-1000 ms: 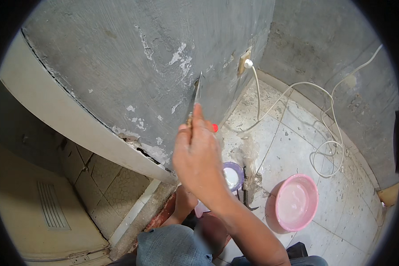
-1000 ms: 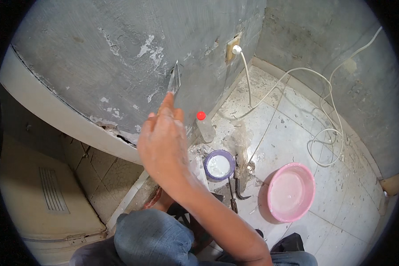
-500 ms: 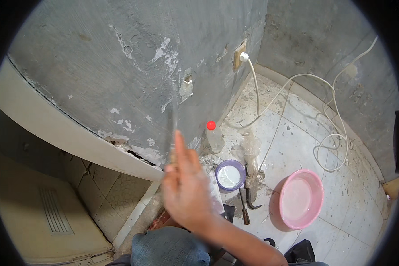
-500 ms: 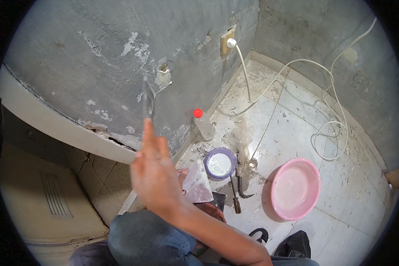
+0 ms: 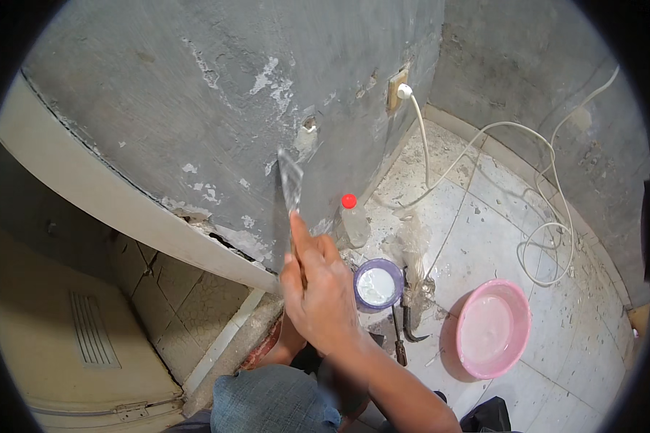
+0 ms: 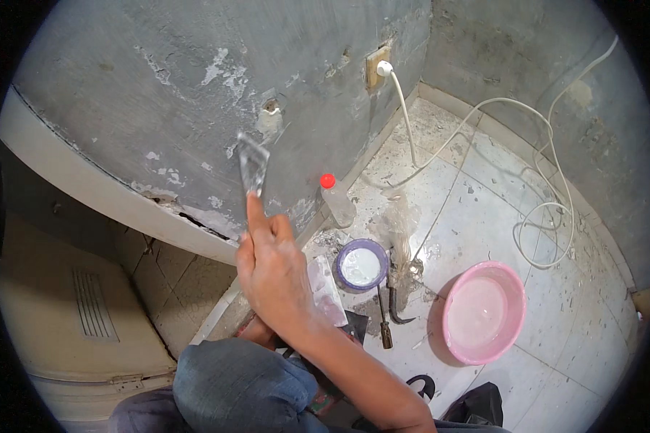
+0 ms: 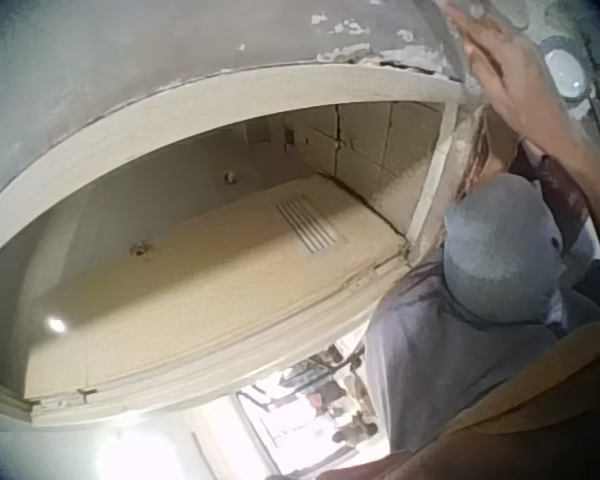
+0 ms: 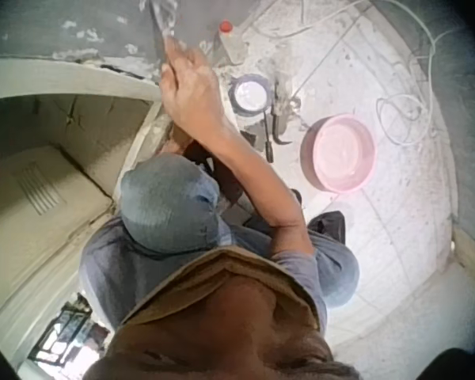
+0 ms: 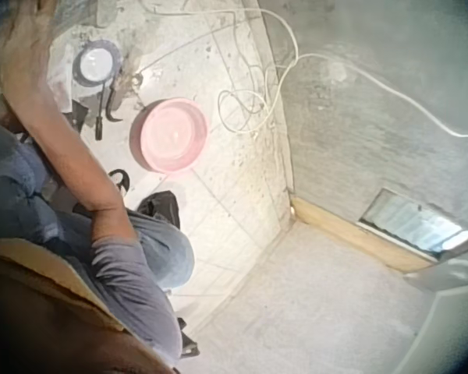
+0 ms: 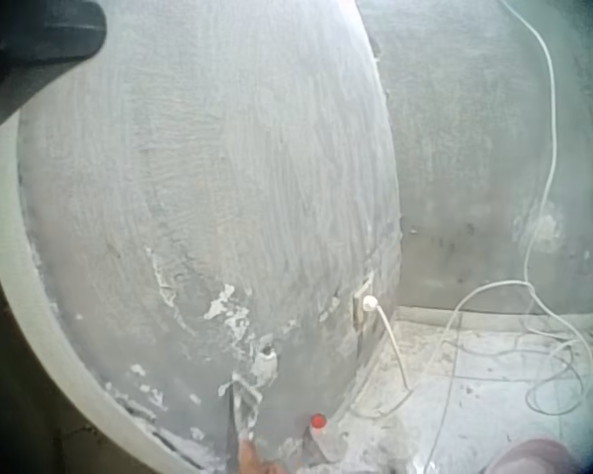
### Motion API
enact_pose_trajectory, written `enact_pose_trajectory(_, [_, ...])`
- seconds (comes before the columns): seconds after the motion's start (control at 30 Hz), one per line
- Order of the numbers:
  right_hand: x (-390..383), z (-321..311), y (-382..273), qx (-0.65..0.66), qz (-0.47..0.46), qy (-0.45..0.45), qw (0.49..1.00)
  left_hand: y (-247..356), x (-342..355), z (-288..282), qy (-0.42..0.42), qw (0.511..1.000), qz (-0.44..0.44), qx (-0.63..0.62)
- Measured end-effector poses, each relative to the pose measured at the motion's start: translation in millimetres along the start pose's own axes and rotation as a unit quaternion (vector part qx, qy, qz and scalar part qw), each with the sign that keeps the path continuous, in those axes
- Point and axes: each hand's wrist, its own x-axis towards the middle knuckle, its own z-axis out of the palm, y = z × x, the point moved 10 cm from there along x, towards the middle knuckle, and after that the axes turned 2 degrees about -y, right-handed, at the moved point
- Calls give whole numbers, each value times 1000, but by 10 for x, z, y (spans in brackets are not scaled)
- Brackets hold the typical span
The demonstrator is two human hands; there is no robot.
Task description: The person patches a hole in a wall by applying putty with a putty knife, then sands the area smooth with sandpaper.
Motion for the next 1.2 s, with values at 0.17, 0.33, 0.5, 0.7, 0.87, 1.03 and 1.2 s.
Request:
enact_pose_trajectory(0.17, [32,-357,40,54,-23,12,998,-31,-23,-32,6,999,-9,-40])
enact_pose_trajectory(0.33, [344,-477,101,-39,-31,68,996,-160,-93,-53,31,996,-88,5])
enact_pose_trajectory(0.5, [85,-351,-44,-7,-33,5,999,-91,-21,-86,10,999,-35,-31])
enact_pose_trajectory(0.7, [314,-557,253,64,55,31,996,-298,-15,-89,26,976,-127,-177])
enact_pose_trajectory(0.87, [426,-458,143,-39,0,31,999,-290,-39,-22,56,952,-159,-257])
enact_pose_trajectory(1.03, [114,-393,67,-2,-20,-28,999,-261,-82,14,52,935,-164,-309])
enact_pose_trajectory(1.2, [-2,-484,889,444,265,-105,849,-34,6,260,-68,889,-134,-433])
